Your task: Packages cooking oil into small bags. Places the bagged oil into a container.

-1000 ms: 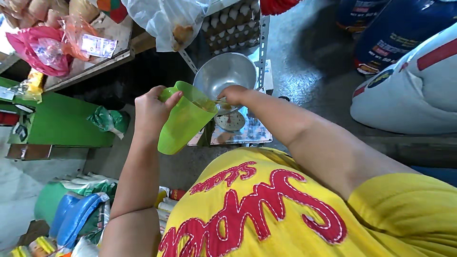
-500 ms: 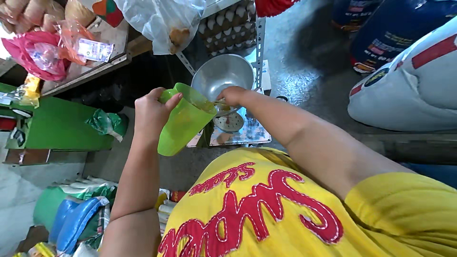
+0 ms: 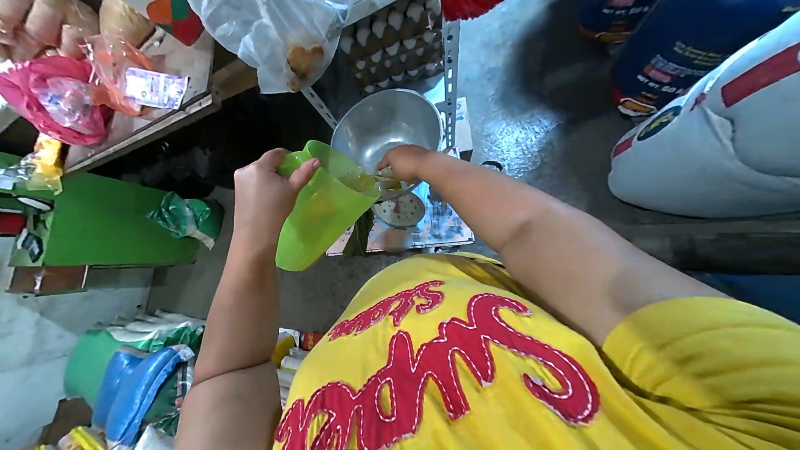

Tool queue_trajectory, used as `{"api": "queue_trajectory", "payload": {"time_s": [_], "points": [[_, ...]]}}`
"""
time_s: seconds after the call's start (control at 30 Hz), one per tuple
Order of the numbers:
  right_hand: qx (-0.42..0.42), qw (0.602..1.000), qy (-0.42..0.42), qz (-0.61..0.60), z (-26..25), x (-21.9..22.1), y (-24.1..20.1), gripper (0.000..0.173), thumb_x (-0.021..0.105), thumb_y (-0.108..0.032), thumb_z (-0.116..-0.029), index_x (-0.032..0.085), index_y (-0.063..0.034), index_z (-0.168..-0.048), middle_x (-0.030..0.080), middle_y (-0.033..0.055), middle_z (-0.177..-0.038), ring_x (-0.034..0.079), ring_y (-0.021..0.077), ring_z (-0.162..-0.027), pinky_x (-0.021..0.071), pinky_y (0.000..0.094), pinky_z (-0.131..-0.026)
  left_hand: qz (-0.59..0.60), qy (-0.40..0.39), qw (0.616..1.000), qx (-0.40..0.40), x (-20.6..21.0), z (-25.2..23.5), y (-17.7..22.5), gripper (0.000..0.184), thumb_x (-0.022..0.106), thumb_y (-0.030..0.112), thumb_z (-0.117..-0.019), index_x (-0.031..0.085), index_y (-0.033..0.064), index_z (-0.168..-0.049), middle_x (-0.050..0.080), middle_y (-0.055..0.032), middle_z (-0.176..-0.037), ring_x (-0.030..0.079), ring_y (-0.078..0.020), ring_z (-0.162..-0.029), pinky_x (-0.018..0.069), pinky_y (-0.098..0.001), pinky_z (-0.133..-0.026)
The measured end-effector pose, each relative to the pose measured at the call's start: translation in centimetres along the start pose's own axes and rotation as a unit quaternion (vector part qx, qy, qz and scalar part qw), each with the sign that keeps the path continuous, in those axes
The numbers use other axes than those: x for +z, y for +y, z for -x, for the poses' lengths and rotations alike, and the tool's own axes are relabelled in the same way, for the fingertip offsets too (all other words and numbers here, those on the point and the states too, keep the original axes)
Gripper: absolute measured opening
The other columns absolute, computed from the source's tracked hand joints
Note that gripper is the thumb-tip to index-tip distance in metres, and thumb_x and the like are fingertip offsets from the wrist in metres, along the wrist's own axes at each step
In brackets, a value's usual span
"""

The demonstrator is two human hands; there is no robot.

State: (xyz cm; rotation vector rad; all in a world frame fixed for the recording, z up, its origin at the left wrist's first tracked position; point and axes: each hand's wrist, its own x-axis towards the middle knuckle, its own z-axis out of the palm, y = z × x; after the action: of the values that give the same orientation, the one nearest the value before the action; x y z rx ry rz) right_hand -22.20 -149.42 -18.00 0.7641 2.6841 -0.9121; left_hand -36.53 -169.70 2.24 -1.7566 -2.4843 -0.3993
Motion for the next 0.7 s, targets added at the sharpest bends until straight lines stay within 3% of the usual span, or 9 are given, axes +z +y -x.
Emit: {"api": "queue_trajectory", "payload": {"time_s": [0.4, 0.7], "points": [[-0.022, 1.000, 0.018, -0.011, -0.24, 0.54, 0.66, 0.050, 0.062, 0.000, -0.0920, 0.066, -0.0177, -0.139, 0.064, 0.0219, -0.134, 0.057, 0.0461, -0.128, 0.0435, 0.0710, -0.103, -0.002, -0.012, 1.000, -0.003, -0.12, -0.15, 0.56, 0.056, 0.067, 0.057, -0.0944, 0.073, 0.0055, -0.116, 0.074, -0.0177, -0.097, 0.072, -0.0312, -0.087, 0.0565, -0.0560, -0.081], [-0.008, 1.000, 0.007, -0.001, -0.19, 0.44, 0.54, 0.051, 0.063, 0.000, -0.0913, 0.066, -0.0193, -0.138, 0.065, 0.0200, -0.134, 0.058, 0.0447, -0.127, 0.0449, 0.0698, -0.102, -0.006, -0.006, 1.000, 0.004, 0.03, -0.10, 0.37, 0.056, 0.067, 0.058, -0.0939, 0.074, 0.0067, -0.114, 0.074, -0.0156, -0.095, 0.072, -0.0281, -0.083, 0.0570, -0.0529, -0.078]]}}
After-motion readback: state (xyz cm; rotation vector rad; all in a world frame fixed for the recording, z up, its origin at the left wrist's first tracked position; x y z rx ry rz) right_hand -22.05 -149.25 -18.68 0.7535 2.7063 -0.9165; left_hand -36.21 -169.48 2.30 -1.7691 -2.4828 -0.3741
